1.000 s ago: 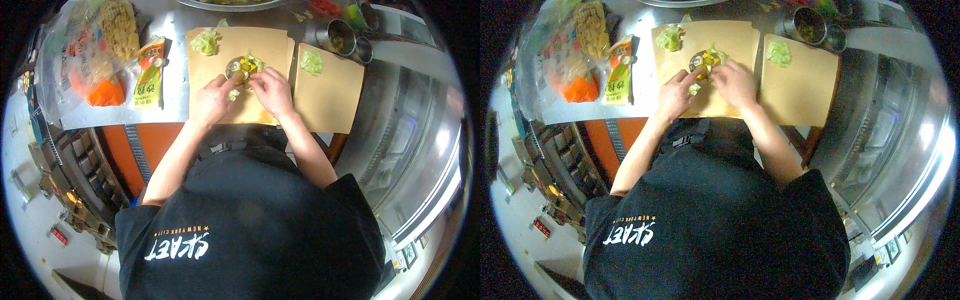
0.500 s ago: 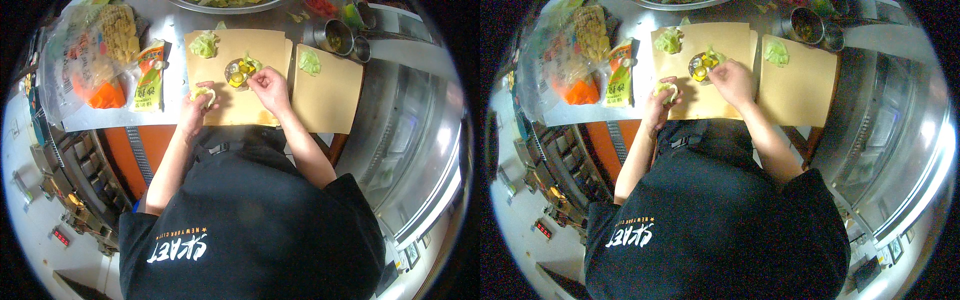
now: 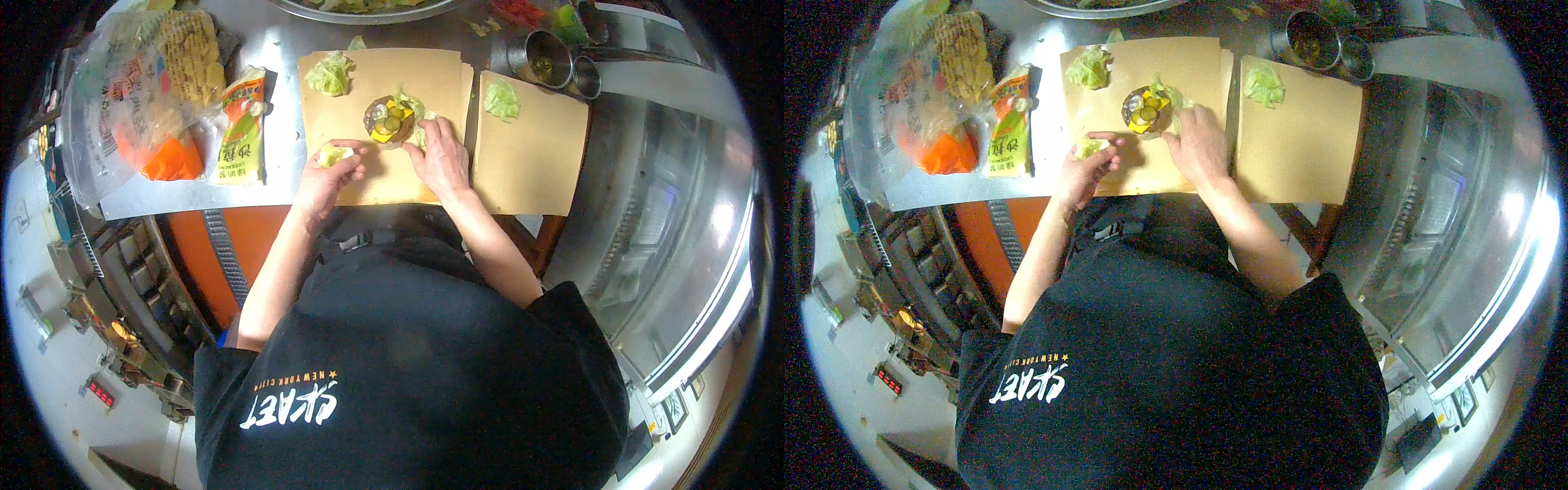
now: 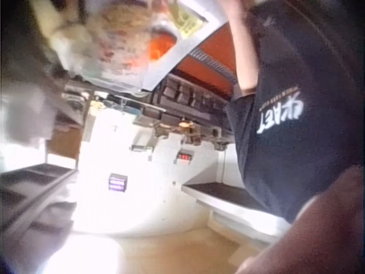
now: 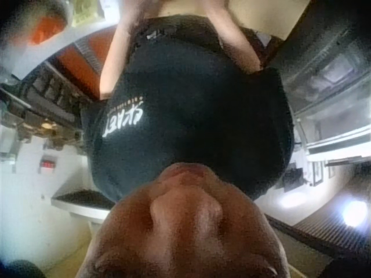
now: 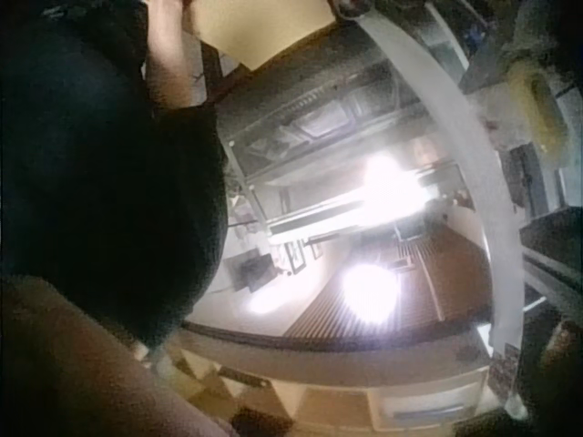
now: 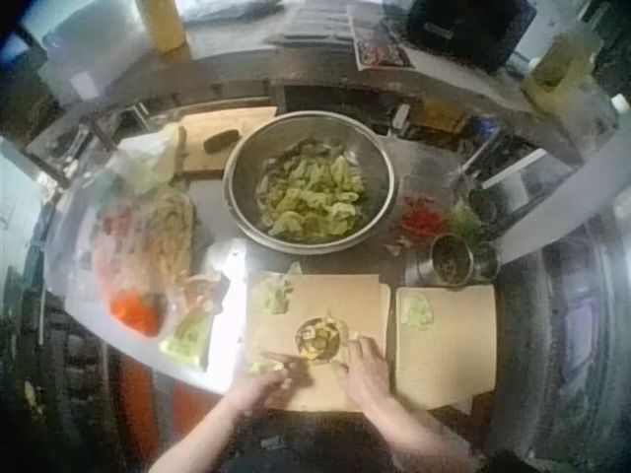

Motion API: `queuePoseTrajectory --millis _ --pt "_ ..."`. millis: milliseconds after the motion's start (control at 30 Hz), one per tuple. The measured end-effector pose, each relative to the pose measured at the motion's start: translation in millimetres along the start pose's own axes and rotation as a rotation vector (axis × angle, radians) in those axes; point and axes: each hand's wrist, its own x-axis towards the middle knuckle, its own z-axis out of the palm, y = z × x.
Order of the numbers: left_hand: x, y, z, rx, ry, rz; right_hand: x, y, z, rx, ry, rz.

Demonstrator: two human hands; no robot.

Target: The person assembles wraps on a prep counter by layering lettuce, sauce, and tomato slices onto flatbread, then adds a cooked egg from a griddle and folds the wrap. The person uses tongs to place the egg and handles the ingredients by hand.

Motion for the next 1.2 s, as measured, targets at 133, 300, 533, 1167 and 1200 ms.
queuePoseTrajectory --millis 133,300,533,1167,1200 --pt "6 -15 10 0.062 0.035 -0.02 -5 9 4 0.089 0.085 -0.021" --pt "6 -22 10 0.035 0.037 -0.004 2 16 -25 0.287 0.129 0.023" --pt "-1 -13 13 -0.17 -0.003 0.066 56 20 -25 0.065 0.055 -0.261" --pt "11 8 10 -0.269 0.048 0.204 75 -2 -43 0.171 0.194 -0.323" --pt "14 10 10 -0.249 0.062 0.237 74 -8 -40 0.09 0.283 -0.475"
